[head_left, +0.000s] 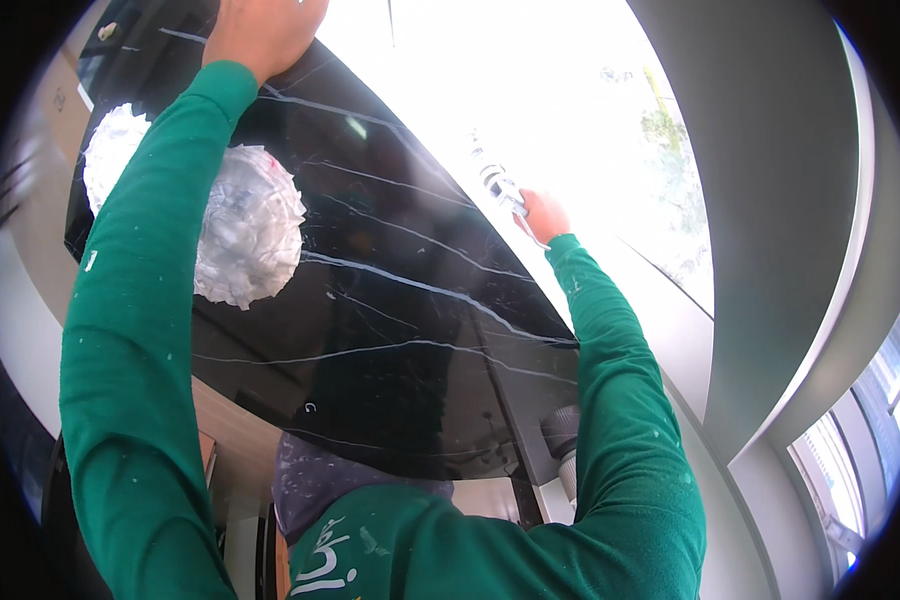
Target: The person applies sealant to a window frame using a caulking gun and wipes away excess sealant with a cloth.
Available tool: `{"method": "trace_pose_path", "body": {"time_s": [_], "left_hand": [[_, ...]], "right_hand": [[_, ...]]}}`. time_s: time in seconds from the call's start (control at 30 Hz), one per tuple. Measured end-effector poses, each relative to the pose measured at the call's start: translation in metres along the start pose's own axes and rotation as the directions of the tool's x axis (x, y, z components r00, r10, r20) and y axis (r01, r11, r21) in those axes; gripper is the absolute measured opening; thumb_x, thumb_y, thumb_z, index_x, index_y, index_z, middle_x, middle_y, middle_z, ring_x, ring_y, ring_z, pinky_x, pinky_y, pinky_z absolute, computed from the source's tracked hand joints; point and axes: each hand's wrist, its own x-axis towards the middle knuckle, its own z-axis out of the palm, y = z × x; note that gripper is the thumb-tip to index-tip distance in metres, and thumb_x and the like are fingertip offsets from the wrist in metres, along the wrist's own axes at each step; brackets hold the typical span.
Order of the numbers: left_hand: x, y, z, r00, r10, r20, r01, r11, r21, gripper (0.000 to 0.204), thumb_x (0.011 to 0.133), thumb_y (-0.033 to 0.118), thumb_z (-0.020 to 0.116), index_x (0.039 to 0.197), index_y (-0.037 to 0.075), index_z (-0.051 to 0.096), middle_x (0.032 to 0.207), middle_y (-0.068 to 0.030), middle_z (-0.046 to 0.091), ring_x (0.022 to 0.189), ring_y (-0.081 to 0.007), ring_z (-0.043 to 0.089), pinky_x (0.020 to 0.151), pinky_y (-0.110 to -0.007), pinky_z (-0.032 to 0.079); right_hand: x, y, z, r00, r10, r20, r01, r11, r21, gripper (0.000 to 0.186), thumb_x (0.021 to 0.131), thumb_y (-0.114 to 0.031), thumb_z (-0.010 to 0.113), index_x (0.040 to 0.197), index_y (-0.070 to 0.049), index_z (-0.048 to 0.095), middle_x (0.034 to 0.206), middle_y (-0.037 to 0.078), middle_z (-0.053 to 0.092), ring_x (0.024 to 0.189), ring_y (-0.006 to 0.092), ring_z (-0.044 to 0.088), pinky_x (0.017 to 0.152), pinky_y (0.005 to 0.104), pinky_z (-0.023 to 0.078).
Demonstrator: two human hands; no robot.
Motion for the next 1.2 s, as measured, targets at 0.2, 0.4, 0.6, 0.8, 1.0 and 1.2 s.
{"method": "trace_pose_path", "body": {"time_s": [0.2,0.4,0.6,0.8,1.0,1.2], "left_hand": [[0.002,0.005,-0.002,0.999,-0.036,0.021,0.037,0.999,-0.018,0.048,0.09,0.011,0.064,0.135,-0.003,0.056,0.146,-0.0276,0.052,0.139,-0.043,0.045,0.121,-0.048,0.034],[0.001,0.003,-0.003,0.999,-0.029,0.023,0.03,1.0,-0.011,0.047,0.09,0.01,0.064,0.134,-0.004,0.056,0.146,-0.0276,0.052,0.14,-0.0432,0.044,0.121,-0.047,0.034],[-0.002,0.003,-0.001,1.0,-0.019,0.011,0.019,1.0,-0.023,0.047,0.09,0.009,0.064,0.134,-0.004,0.057,0.145,-0.0282,0.053,0.14,-0.0435,0.044,0.121,-0.048,0.033],[-0.007,0.001,-0.001,1.0,0.021,0.005,-0.021,1.0,-0.005,0.047,0.089,0.009,0.064,0.133,-0.005,0.057,0.141,-0.0288,0.055,0.136,-0.0443,0.047,0.119,-0.048,0.036],[-0.007,0.004,-0.001,1.0,0.027,-0.006,-0.027,1.0,-0.012,0.046,0.089,0.008,0.064,0.132,-0.005,0.057,0.14,-0.0289,0.055,0.134,-0.0447,0.048,0.117,-0.047,0.037],[-0.007,0.002,0.0,1.0,0.018,0.005,-0.018,1.0,0.017,0.046,0.089,0.008,0.063,0.132,-0.005,0.057,0.141,-0.0289,0.055,0.136,-0.0443,0.048,0.118,-0.047,0.037]], "right_hand": [[-0.009,0.011,0.0,1.0,0.023,0.017,-0.023,1.0,-0.012,0.014,0.082,-0.021,0.073,0.086,-0.008,0.069,0.081,0.019,0.072,0.08,0.04,0.071,0.075,0.0518,0.055],[-0.014,0.013,0.005,0.999,-0.05,-0.011,0.049,0.994,-0.101,0.01,0.083,-0.018,0.068,0.085,-0.008,0.066,0.079,0.018,0.071,0.078,0.0392,0.07,0.073,0.0506,0.056],[-0.016,0.028,0.022,0.994,-0.099,-0.038,0.095,0.99,-0.108,0.007,0.083,-0.016,0.065,0.083,-0.008,0.064,0.079,0.018,0.07,0.076,0.0393,0.07,0.069,0.0512,0.055],[0.0,0.014,0.025,0.998,-0.061,-0.014,0.06,0.995,-0.084,0.006,0.083,-0.014,0.065,0.084,-0.008,0.063,0.079,0.017,0.07,0.077,0.0386,0.07,0.069,0.0511,0.055],[0.012,0.009,0.02,0.998,-0.055,-0.026,0.054,0.998,-0.037,0.016,0.08,-0.017,0.072,0.09,-0.008,0.064,0.083,0.019,0.07,0.082,0.0431,0.068,0.072,0.0542,0.053],[-0.003,0.019,0.025,0.999,-0.042,-0.007,0.042,0.998,-0.042,0.017,0.079,-0.017,0.074,0.089,-0.008,0.064,0.084,0.019,0.07,0.082,0.0424,0.068,0.073,0.0533,0.053]]}}
